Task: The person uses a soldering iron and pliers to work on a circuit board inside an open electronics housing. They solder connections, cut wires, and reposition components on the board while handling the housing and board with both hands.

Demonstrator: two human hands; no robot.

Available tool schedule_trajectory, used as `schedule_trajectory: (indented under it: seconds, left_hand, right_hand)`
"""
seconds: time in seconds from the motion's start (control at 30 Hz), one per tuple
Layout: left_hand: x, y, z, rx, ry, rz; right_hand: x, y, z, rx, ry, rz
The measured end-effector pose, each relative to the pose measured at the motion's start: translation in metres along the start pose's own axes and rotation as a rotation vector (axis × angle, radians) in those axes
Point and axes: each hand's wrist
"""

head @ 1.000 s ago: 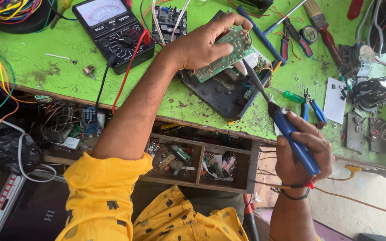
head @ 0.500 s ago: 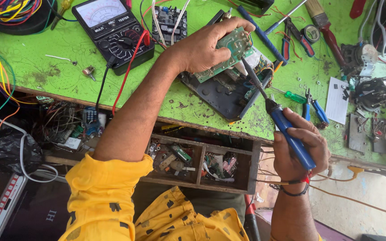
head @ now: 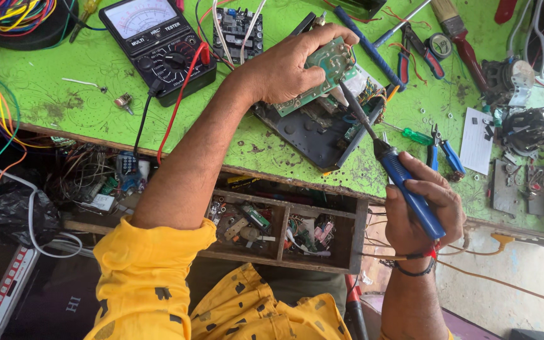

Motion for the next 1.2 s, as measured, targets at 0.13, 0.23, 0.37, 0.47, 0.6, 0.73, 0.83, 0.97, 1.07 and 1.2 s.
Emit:
schedule_trajectory:
  seconds: [0.13, 0.23, 0.37, 0.47, 0.6, 0.73, 0.83, 0.97, 1.07, 1.2]
  left_hand:
    - [0.001, 0.0, 0.002, 0.033, 0.067, 0.027]
    - [0.003, 0.001, 0.004, 0.02, 0.085, 0.04]
    - [0.005, 0.002, 0.008, -0.011, 0.083, 0.053]
    - [0.005, 0.002, 0.01, -0.078, 0.074, 0.033]
    - [0.003, 0.003, 0.011, -0.005, 0.064, 0.051]
    - [0.003, 0.003, 0.012, -0.047, 0.043, 0.043]
    - [0.004, 0.003, 0.012, -0.117, 0.027, 0.027]
    - [0.005, 0.004, 0.011, -0.026, 0.041, 0.061]
    - [0.005, 0.003, 0.01, -0.049, 0.022, 0.048]
    - [0.004, 0.003, 0.009, -0.081, 0.002, 0.041]
  right_hand:
    - [0.0, 0.003, -0.004, -0.019, -0.027, -0.025]
    - [0.002, 0.006, -0.006, -0.081, -0.071, -0.051]
    - [0.005, 0.005, -0.01, -0.118, -0.099, -0.064]
    - [0.009, 0.003, -0.012, -0.166, -0.122, -0.042]
    - [0.011, 0.002, -0.013, -0.158, -0.138, -0.034]
    - [0.01, 0.001, -0.012, -0.146, -0.128, -0.034]
    - [0.009, -0.001, -0.01, -0.148, -0.125, -0.029]
    - [0.009, -0.001, -0.01, -0.162, -0.139, -0.051]
    - [0.009, -0.001, -0.011, -0.157, -0.135, -0.041]
    - [0.009, 0.0, -0.012, -0.169, -0.136, -0.034]
Point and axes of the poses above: each hand's wrist, its own y-axis towards the middle knuckle, its own x-axis out of the palm, z = x × y, and after that the axes turned 6 degrees about z, right-handed
